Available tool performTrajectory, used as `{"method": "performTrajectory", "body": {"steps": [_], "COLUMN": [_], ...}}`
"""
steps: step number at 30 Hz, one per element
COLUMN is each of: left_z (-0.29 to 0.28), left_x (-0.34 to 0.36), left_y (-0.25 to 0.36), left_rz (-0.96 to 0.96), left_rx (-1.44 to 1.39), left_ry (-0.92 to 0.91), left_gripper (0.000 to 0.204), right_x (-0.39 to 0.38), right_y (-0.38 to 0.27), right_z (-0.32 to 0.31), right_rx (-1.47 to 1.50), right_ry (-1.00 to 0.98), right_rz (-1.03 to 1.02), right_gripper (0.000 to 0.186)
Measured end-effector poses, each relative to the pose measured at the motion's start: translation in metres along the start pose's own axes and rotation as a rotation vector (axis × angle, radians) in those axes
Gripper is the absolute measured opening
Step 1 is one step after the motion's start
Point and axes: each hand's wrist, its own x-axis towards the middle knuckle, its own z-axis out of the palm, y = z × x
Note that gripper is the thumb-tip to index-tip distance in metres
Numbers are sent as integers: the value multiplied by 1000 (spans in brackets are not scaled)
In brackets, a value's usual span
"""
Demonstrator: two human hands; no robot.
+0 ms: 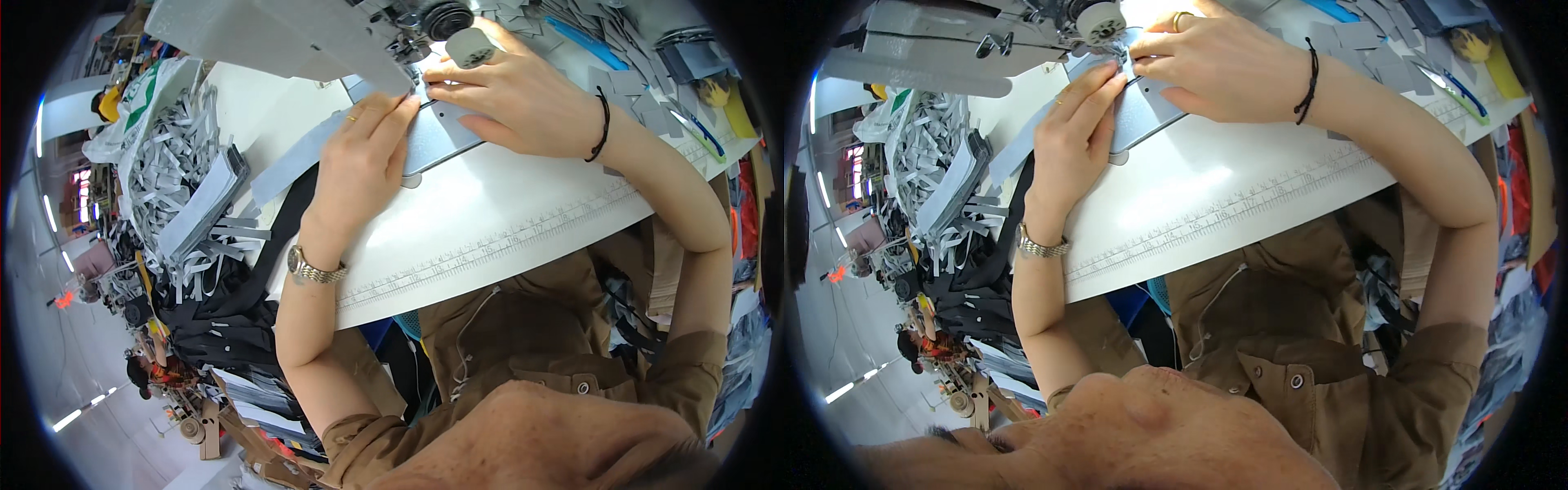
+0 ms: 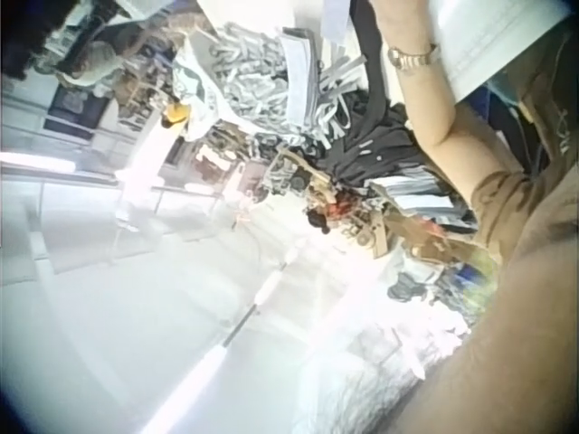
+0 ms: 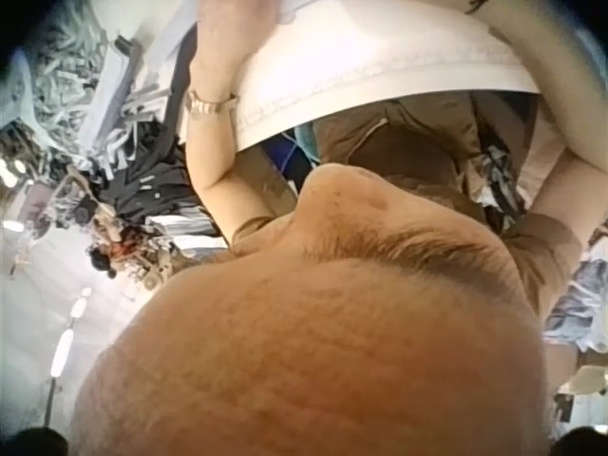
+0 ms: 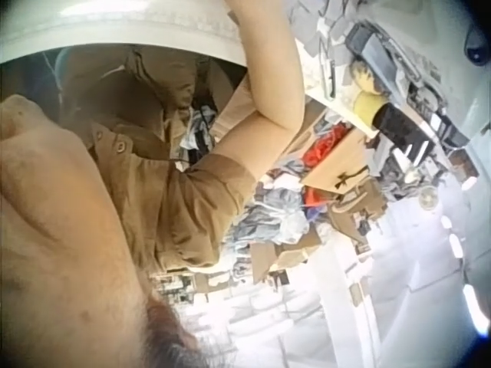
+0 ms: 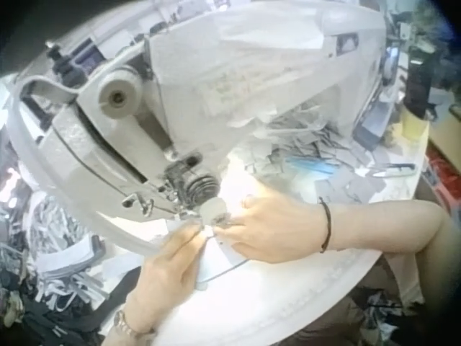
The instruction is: Sewing together fabric or leather strips using an industrial sewing machine.
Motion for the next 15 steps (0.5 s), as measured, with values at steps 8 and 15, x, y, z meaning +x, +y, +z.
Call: {"method": "performTrajectory", "body": {"steps": [8, 15], "left_z": [7, 7], "left_x": [10, 7], "left_y": [-14, -18], "left_rz": [29, -1], "left_rx": [24, 71], "left_ry": [84, 137], "left_gripper": [27, 22], "right_x": [1, 2], "right_y": [2, 7], "right_z": [0, -5], "right_rx": [-16, -68], "right_ry": [-34, -41], "right_rz": [77, -32], "right_gripper": [42, 39]}}
